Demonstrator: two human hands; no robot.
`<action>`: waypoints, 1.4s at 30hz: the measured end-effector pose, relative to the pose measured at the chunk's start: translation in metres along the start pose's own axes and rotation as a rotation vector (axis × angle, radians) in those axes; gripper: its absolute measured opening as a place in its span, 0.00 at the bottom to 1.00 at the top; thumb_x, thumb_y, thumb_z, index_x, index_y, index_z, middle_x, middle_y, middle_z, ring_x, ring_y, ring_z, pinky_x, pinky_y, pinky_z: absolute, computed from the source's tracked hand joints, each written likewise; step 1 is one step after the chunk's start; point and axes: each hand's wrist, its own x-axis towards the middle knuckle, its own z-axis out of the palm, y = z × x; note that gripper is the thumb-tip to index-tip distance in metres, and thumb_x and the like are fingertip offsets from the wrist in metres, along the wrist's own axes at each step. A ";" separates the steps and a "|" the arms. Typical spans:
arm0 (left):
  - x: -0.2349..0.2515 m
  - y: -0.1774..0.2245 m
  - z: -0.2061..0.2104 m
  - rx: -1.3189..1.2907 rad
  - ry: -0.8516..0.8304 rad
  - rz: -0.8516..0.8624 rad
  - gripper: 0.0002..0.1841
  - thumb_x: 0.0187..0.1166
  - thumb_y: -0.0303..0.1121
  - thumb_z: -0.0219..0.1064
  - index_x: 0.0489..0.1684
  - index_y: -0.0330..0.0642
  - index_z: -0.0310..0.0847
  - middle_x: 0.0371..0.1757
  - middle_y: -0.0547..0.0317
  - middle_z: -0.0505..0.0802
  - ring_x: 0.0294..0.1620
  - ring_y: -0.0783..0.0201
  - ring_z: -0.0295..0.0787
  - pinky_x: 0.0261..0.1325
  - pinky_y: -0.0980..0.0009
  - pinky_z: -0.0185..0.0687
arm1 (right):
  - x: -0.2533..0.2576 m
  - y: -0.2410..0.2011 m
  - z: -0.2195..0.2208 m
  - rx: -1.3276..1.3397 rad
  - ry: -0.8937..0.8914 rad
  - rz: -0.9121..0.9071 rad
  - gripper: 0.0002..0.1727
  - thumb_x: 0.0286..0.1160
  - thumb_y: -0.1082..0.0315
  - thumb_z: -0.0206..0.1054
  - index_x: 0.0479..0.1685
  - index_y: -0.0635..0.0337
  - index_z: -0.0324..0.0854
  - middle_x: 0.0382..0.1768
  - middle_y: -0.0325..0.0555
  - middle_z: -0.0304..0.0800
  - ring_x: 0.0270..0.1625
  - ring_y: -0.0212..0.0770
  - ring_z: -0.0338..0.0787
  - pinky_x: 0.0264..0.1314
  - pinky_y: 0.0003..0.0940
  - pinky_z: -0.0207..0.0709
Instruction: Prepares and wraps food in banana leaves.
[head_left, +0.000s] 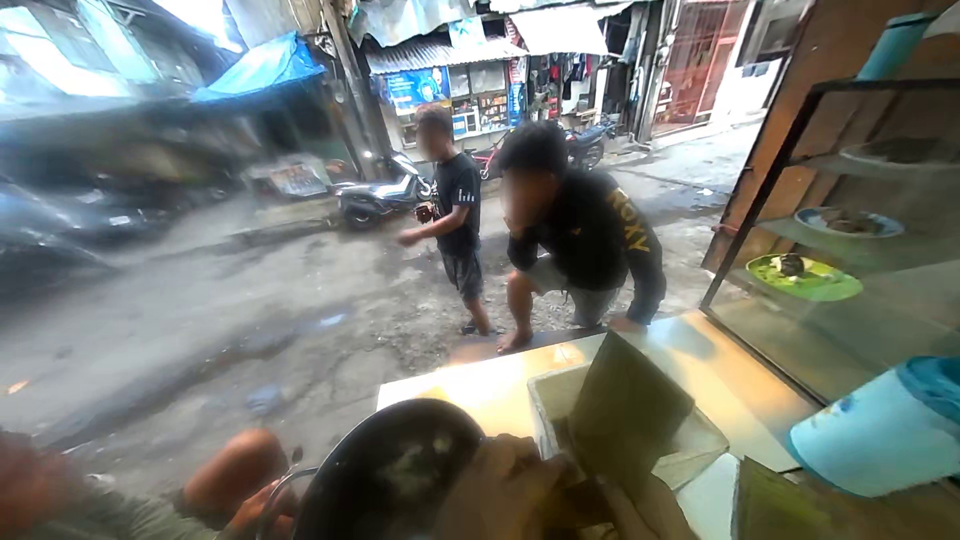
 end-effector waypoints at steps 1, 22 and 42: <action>0.002 -0.001 -0.009 0.012 -0.047 0.035 0.25 0.75 0.22 0.59 0.67 0.56 0.90 0.59 0.48 0.90 0.61 0.50 0.87 0.60 0.53 0.85 | 0.002 0.001 -0.003 0.000 -0.080 0.008 0.16 0.80 0.73 0.54 0.56 0.74 0.81 0.42 0.53 0.91 0.49 0.37 0.91 0.57 0.39 0.84; 0.018 -0.028 -0.025 -0.365 -0.199 -0.111 0.21 0.74 0.27 0.71 0.68 0.46 0.84 0.50 0.58 0.96 0.46 0.68 0.96 0.52 0.66 0.94 | 0.008 0.014 0.007 0.452 -0.589 0.250 0.11 0.86 0.69 0.56 0.54 0.61 0.83 0.45 0.32 0.91 0.50 0.23 0.89 0.58 0.30 0.84; -0.009 -0.103 -0.038 -0.561 0.174 -0.555 0.42 0.58 0.36 0.85 0.80 0.47 0.73 0.61 0.56 0.93 0.59 0.66 0.92 0.63 0.66 0.90 | 0.067 0.007 0.077 0.878 -0.897 0.665 0.13 0.82 0.66 0.58 0.61 0.56 0.74 0.47 0.47 0.94 0.48 0.42 0.95 0.53 0.42 0.91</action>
